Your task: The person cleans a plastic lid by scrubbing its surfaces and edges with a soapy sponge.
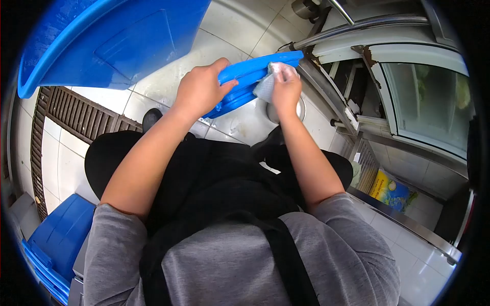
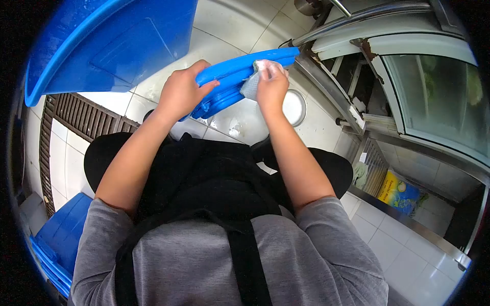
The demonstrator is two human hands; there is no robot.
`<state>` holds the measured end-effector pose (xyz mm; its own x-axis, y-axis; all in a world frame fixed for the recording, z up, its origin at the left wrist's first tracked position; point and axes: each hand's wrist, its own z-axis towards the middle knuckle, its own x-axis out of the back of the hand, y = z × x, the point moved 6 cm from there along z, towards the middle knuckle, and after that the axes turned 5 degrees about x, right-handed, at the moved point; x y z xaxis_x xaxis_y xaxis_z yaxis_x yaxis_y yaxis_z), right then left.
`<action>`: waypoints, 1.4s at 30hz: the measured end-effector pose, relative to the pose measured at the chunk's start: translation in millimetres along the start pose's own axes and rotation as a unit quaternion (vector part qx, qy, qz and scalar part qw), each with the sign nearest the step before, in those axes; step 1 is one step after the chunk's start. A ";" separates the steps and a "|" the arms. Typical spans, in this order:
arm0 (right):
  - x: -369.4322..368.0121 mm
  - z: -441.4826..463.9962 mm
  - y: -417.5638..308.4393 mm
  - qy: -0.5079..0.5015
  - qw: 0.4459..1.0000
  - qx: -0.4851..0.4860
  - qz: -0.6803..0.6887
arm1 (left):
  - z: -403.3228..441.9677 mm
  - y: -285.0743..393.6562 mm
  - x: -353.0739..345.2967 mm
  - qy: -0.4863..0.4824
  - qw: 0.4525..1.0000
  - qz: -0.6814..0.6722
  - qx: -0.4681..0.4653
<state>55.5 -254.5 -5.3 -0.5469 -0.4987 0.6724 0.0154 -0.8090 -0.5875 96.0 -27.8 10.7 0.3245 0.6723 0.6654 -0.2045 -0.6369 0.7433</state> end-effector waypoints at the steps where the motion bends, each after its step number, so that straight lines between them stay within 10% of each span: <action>1: -4.5 -1.3 -7.0 0.009 1.000 0.010 -0.011 | 2.8 0.3 0.7 0.002 1.000 0.001 -0.001; 22: -29.6 -7.6 -102.6 -0.051 0.970 0.236 0.000 | 2.1 -14.2 -3.8 0.030 0.998 -0.054 0.011; 35: -32.9 25.6 -43.8 -0.038 0.988 0.132 -0.072 | -0.4 -13.0 -6.8 0.032 0.996 -0.076 0.020; 37: -40.1 -2.2 -85.3 -0.075 0.957 0.277 -0.038 | 0.2 -11.9 -4.2 0.043 0.996 -0.076 0.011; 42: -28.1 31.1 -53.0 -0.089 0.986 0.126 -0.058 | -3.3 -11.4 -6.9 0.047 0.995 -0.090 0.009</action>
<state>96.1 -207.2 20.9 -0.4019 -0.4262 0.8104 0.1800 -0.9046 -0.3865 93.0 -23.9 -2.1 0.2663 0.8080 0.5256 -0.1332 -0.5092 0.8503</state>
